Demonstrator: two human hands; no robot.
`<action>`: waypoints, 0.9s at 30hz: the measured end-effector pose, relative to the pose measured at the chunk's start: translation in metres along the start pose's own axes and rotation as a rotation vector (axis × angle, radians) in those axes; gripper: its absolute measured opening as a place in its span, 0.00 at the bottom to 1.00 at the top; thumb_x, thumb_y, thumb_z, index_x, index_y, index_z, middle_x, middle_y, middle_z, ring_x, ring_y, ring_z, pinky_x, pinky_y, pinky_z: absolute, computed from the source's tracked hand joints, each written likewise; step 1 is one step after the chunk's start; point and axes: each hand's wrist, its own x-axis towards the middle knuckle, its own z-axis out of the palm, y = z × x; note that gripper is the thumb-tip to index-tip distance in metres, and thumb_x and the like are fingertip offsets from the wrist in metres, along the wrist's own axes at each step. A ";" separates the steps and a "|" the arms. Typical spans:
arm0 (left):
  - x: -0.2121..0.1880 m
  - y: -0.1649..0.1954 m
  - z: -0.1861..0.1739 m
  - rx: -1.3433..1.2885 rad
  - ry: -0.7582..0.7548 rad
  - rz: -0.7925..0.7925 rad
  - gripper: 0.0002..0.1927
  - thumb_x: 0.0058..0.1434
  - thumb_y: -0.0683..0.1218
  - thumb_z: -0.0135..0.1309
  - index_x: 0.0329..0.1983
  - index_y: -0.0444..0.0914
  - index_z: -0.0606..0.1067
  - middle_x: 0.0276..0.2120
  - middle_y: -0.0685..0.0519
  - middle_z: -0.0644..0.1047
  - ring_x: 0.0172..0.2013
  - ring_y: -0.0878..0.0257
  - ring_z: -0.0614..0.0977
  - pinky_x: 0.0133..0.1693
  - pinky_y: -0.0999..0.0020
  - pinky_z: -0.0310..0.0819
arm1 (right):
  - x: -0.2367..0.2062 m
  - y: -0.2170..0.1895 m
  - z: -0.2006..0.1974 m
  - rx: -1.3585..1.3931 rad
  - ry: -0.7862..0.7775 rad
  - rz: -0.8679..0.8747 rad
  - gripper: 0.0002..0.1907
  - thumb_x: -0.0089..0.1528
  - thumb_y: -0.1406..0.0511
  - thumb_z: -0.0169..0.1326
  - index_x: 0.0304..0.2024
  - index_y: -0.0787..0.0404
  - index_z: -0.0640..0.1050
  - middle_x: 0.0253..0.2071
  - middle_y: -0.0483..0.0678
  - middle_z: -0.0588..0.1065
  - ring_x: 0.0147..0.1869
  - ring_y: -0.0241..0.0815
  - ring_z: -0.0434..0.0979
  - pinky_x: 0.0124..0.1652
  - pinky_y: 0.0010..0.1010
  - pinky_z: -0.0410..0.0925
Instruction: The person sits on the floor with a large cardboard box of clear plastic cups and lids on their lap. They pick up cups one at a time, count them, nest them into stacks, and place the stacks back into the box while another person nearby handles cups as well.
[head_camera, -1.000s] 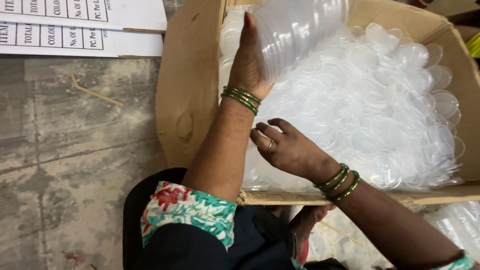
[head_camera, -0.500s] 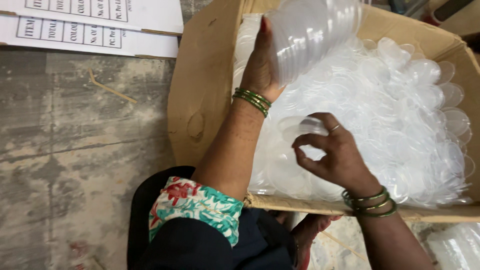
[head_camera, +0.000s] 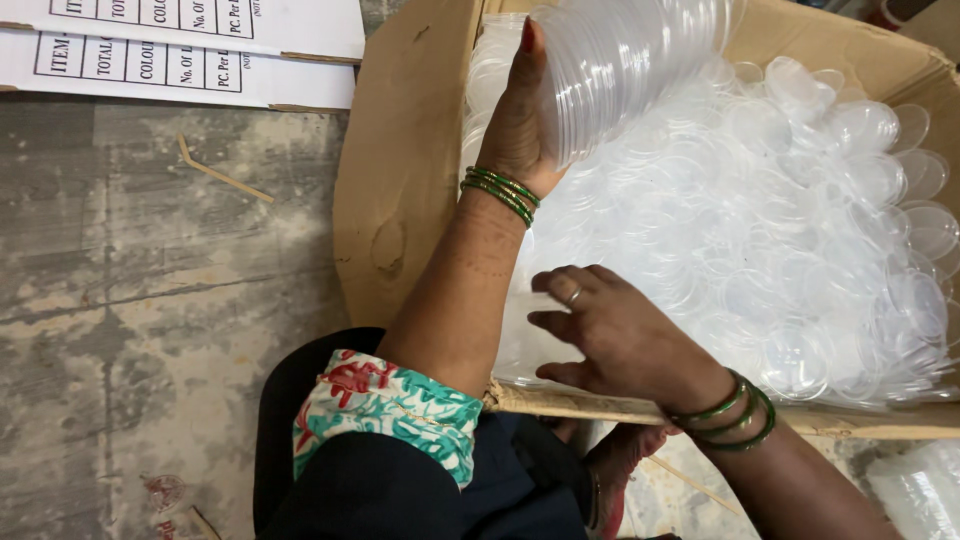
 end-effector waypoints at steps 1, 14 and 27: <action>0.000 0.000 -0.001 0.001 0.000 -0.005 0.55 0.54 0.71 0.65 0.74 0.35 0.59 0.65 0.44 0.69 0.65 0.51 0.73 0.65 0.49 0.71 | 0.002 -0.002 0.001 -0.005 -0.033 0.003 0.26 0.49 0.56 0.67 0.43 0.68 0.82 0.54 0.56 0.73 0.61 0.55 0.70 0.55 0.42 0.66; -0.003 0.005 -0.003 0.021 -0.029 -0.010 0.55 0.54 0.71 0.65 0.73 0.35 0.61 0.65 0.44 0.70 0.65 0.50 0.73 0.66 0.49 0.71 | 0.008 -0.006 0.004 -0.082 -0.036 0.058 0.12 0.48 0.63 0.64 0.30 0.64 0.82 0.50 0.53 0.74 0.55 0.52 0.72 0.50 0.42 0.68; -0.003 0.001 -0.008 -0.052 0.007 -0.040 0.51 0.54 0.68 0.66 0.72 0.38 0.61 0.64 0.49 0.70 0.65 0.53 0.70 0.65 0.50 0.70 | -0.005 0.029 0.007 -0.130 0.329 0.223 0.10 0.53 0.65 0.64 0.36 0.60 0.84 0.50 0.56 0.75 0.47 0.55 0.78 0.45 0.41 0.73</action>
